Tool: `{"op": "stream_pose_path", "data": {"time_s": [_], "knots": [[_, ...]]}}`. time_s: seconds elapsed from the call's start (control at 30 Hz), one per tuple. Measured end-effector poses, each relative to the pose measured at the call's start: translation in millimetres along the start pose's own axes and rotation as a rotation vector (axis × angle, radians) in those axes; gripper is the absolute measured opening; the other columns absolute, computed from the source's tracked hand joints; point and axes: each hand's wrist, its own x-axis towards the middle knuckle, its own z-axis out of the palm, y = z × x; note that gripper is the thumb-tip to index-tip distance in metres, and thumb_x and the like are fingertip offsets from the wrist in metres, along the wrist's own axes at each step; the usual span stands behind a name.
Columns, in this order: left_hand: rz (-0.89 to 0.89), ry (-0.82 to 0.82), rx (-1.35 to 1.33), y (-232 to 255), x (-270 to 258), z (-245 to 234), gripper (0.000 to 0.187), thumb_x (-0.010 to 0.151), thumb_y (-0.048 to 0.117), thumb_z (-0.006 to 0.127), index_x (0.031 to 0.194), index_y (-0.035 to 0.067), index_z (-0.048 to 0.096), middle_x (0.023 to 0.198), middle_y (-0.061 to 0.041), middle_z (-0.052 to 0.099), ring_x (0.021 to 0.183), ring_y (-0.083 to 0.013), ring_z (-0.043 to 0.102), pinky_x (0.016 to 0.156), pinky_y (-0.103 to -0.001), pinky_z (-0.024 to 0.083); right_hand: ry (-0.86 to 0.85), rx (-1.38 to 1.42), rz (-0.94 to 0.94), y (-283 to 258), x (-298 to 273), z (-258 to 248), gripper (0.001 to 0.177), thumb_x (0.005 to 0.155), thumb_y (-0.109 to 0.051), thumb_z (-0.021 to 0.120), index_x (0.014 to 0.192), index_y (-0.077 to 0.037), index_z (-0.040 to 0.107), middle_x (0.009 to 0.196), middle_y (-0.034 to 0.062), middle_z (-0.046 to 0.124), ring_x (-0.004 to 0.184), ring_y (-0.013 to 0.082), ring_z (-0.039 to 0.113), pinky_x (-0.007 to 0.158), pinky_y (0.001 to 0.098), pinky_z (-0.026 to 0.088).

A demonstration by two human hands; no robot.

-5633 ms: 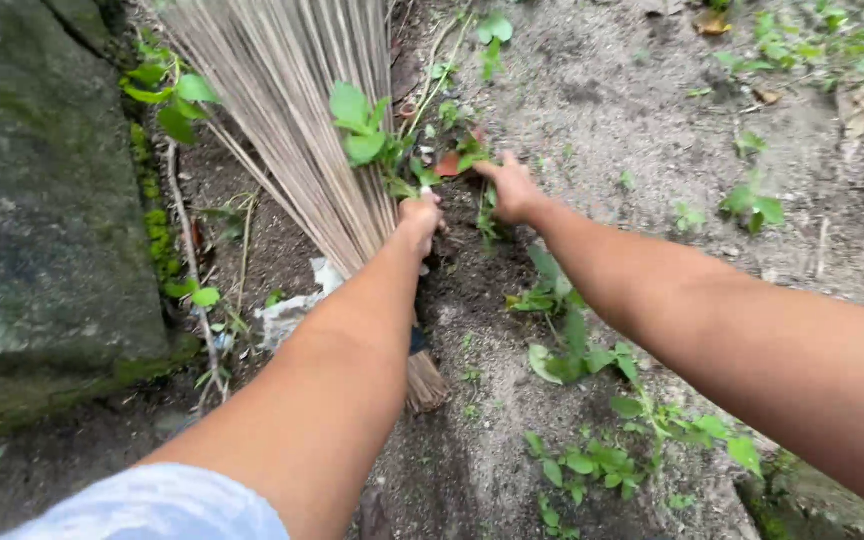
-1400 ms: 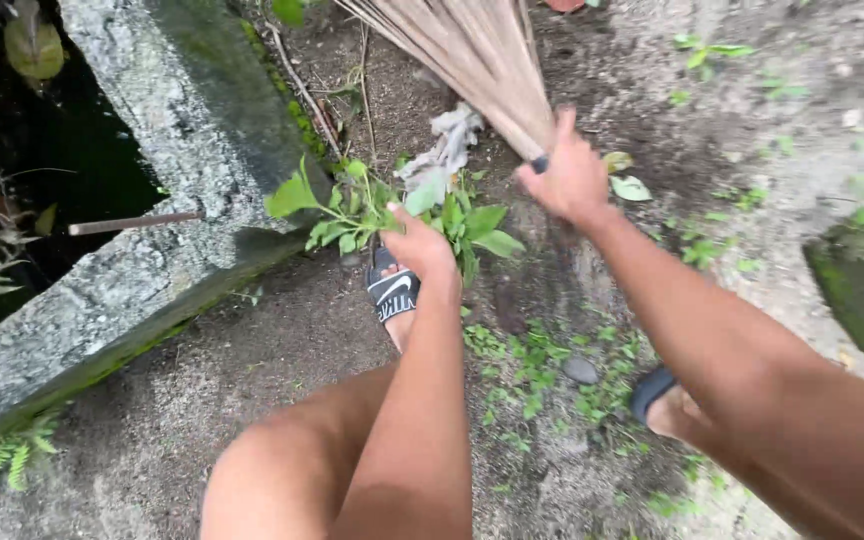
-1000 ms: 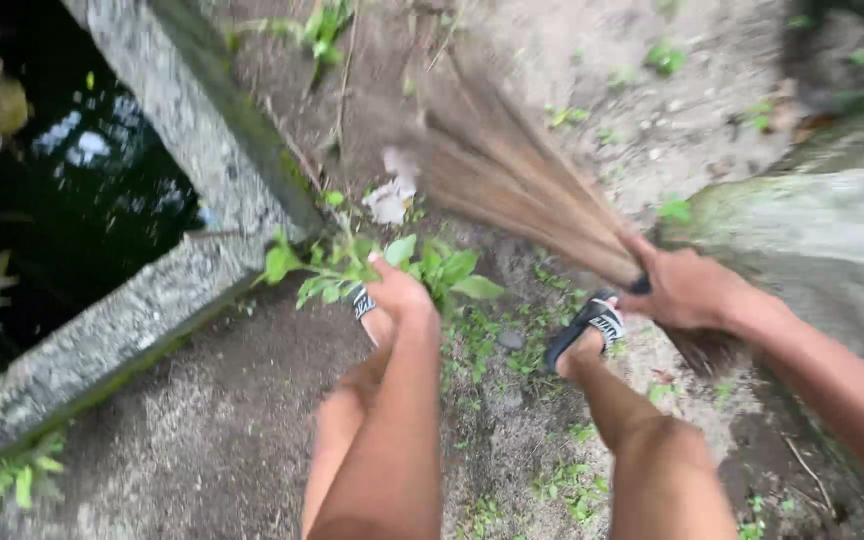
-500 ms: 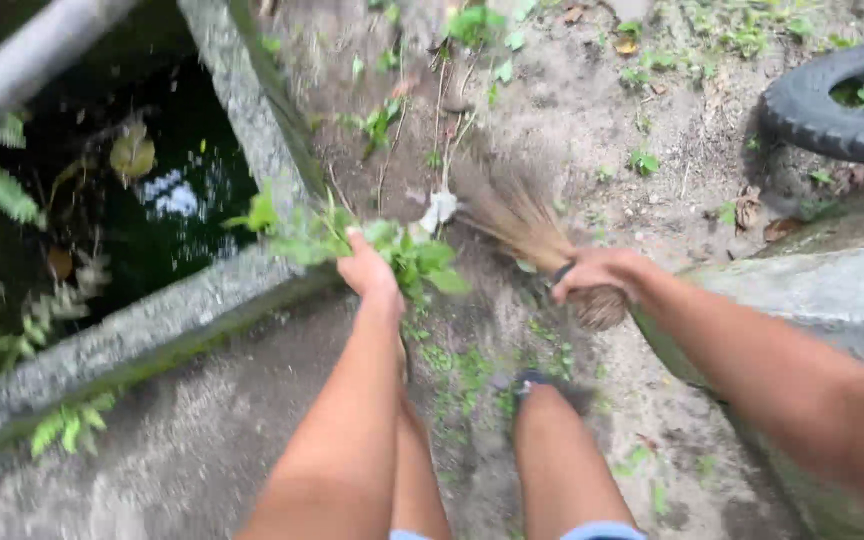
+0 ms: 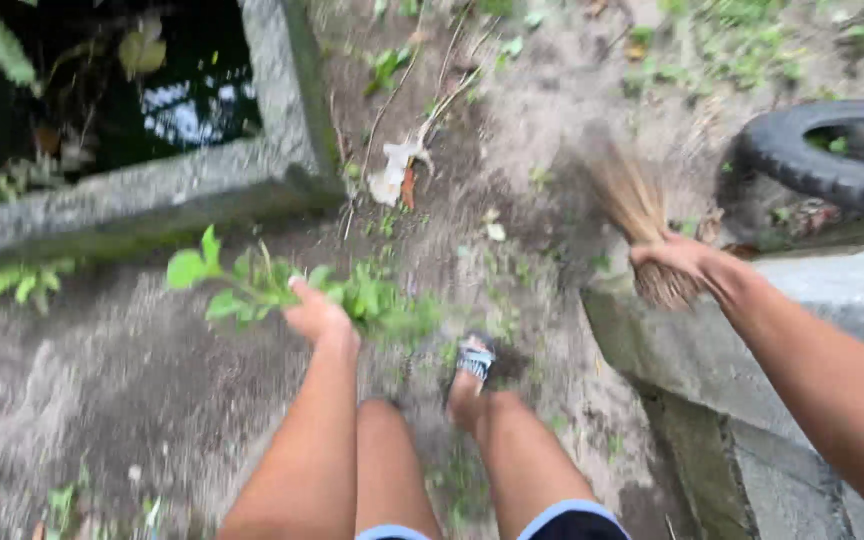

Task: Sweeping the dirt ground and pulling weeds near a concrete well using a palm broom.

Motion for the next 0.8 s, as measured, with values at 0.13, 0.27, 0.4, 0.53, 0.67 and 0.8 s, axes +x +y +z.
{"op": "stream_pose_path", "data": {"time_s": [0.13,0.27,0.4,0.53,0.67,0.8], "knots": [[0.211,0.076,0.275,-1,10,-38,0.052,0.105,0.044,0.057,0.123,-0.005,0.053,0.118,-0.028,0.064,0.107,-0.041,0.064,0.096,-0.052,0.046,-0.163,-0.059,0.341,-40,-27,150,0.058,0.08,-0.037,0.069,0.131,-0.009,0.061,0.108,0.0175,0.07,0.081,0.0266,0.069,0.067,0.043,0.059],[0.277,0.13,0.397,-7,8,-91,0.047,0.104,0.037,0.058,0.128,-0.002,0.048,0.12,-0.027,0.066,0.11,-0.0437,0.065,0.096,-0.052,0.047,-0.501,-0.289,0.057,7,-97,312,0.052,0.077,-0.032,0.079,0.124,-0.013,0.071,0.118,0.0059,0.074,0.108,0.0196,0.066,0.094,0.0326,0.051],[0.244,0.247,0.375,-6,27,-146,0.054,0.097,0.028,0.064,0.134,-0.001,0.037,0.12,-0.029,0.064,0.111,-0.0459,0.064,0.095,-0.054,0.048,-0.612,-0.016,-0.061,-19,-229,362,0.067,0.073,-0.013,0.073,0.136,-0.028,0.055,0.117,0.0078,0.074,0.098,0.0143,0.067,0.085,0.0307,0.057],[0.15,0.101,0.467,47,3,-247,0.057,0.099,0.026,0.06,0.14,0.001,0.029,0.115,-0.027,0.068,0.107,-0.0424,0.069,0.099,-0.054,0.049,-0.602,0.475,0.106,20,-287,351,0.048,0.083,-0.018,0.071,0.129,-0.021,0.056,0.102,0.0157,0.069,0.08,0.0236,0.066,0.072,0.0366,0.059],[0.145,0.186,0.643,69,25,-342,0.069,0.098,0.03,0.064,0.142,-0.003,0.022,0.115,-0.027,0.067,0.107,-0.0464,0.065,0.098,-0.058,0.044,-0.473,0.771,0.279,33,-328,343,0.033,0.083,-0.031,0.065,0.106,-0.007,0.061,0.095,0.0191,0.074,0.07,0.0247,0.068,0.059,0.037,0.059],[0.149,0.217,0.731,68,82,-425,0.078,0.099,0.037,0.067,0.147,-0.007,0.022,0.113,-0.029,0.069,0.107,-0.045,0.067,0.102,-0.058,0.041,-0.445,1.013,0.254,68,-294,347,0.032,0.088,-0.031,0.068,0.099,-0.001,0.062,0.087,0.0154,0.069,0.072,0.028,0.07,0.066,0.0379,0.063]]}}
